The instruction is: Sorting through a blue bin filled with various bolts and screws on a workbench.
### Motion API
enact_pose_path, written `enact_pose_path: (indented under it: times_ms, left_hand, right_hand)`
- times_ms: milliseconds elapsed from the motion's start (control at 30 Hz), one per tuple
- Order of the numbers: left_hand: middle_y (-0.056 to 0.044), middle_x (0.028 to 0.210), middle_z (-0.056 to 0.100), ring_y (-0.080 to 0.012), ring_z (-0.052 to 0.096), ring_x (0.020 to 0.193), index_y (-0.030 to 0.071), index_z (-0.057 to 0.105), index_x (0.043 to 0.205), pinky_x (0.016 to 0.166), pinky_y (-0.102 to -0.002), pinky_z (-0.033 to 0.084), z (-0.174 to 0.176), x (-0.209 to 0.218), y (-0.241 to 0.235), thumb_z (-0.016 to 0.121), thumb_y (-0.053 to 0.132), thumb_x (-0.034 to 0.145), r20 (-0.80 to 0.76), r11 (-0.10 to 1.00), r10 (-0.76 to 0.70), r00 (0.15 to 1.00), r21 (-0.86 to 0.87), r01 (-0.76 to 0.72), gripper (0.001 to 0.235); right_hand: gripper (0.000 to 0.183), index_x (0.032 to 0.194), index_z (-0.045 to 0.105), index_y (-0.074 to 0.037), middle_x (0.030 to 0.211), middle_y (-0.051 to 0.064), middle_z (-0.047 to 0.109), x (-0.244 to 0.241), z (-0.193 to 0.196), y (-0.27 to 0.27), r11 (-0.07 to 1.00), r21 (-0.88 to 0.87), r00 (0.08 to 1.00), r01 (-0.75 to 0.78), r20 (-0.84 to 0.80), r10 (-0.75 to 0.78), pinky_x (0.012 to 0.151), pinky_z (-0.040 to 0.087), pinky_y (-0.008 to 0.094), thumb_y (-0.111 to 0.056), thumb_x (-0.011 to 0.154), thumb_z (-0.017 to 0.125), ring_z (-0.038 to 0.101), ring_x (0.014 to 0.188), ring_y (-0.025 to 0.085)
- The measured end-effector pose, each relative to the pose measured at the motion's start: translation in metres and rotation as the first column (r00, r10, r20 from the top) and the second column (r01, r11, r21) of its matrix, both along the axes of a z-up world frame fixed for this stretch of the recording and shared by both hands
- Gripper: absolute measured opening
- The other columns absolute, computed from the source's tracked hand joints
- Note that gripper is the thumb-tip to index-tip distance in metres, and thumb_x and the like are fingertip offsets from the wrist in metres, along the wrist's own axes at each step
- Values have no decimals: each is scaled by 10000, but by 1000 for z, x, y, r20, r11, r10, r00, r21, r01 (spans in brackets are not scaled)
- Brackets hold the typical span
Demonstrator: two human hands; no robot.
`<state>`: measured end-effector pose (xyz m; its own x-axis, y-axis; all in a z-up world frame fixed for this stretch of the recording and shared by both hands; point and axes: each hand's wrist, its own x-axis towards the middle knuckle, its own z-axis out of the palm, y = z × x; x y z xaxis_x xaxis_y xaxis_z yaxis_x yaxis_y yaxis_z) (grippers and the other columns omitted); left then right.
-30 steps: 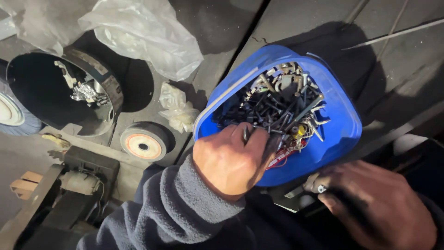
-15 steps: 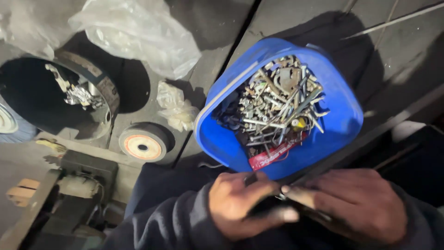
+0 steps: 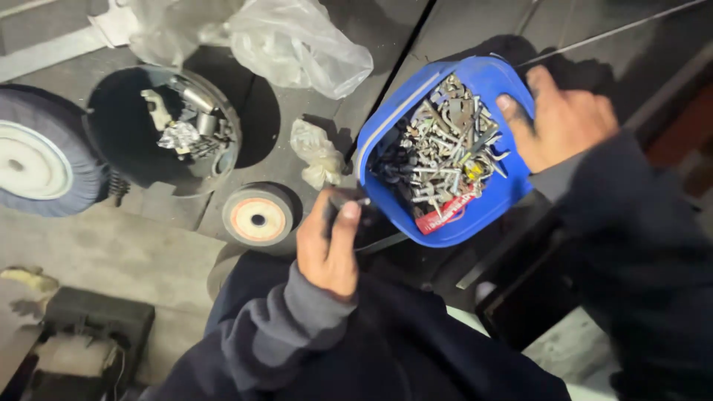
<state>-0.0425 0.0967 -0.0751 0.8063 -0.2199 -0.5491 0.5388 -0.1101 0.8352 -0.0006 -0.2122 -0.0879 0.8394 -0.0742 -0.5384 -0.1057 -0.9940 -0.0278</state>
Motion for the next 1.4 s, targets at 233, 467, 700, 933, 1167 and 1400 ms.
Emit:
enact_pose_path:
  times_ms: [233,467,700,933,1167,1400]
  left_hand:
    - [-66,1002,669,-153,591,915,-9,605,1163,842,-315,485,-25,4,12,486,234,1093,85,990,115,990,-94,-107,280]
    - [-61,973,673,-158,600,882,-11,615,1182,820,-315,491,-40,4,23,505,254,1086,236,1000,27,971,-22,-22,302]
    - [-76,786,591,-146,505,735,-21,599,942,667,-328,441,-52,-1,72,585,253,1073,48,1000,-31,998,-1,31,304]
    - [-114,805,624,-232,606,734,0,626,1003,694,-331,483,9,28,53,570,224,1047,347,957,-289,892,73,281,235]
    - [-156,890,661,-327,693,782,2,640,1031,712,-351,514,4,48,43,596,185,1021,390,937,-347,853,107,332,189]
    - [-143,893,672,-303,691,764,-11,635,1006,726,-335,512,-11,46,40,598,149,1019,355,953,-303,884,120,279,165]
  right_hand:
    - [416,1316,626,-11,972,250,723,-139,39,67,880,257,851,401,253,-461,764,548,492,-278,1000,671,708,888,433]
    - [371,1207,673,16,1116,76,748,-230,-61,142,184,781,286,596,7,-958,931,519,325,-236,943,740,676,1008,161]
    - [327,1147,716,-25,1030,125,748,-146,64,124,617,618,627,487,244,-740,856,569,371,-303,977,744,738,897,279]
    - [524,1393,599,-119,1460,285,464,-62,-13,114,956,292,896,-14,429,-118,1055,423,527,-436,990,710,443,1293,466]
    - [531,1239,700,-134,1409,166,534,-78,23,106,971,209,989,115,68,-132,976,475,519,-572,961,582,496,1321,387]
    - [579,1267,684,-146,1368,69,649,-50,80,102,950,-46,784,310,-552,-283,1049,526,437,-623,992,502,635,1254,310]
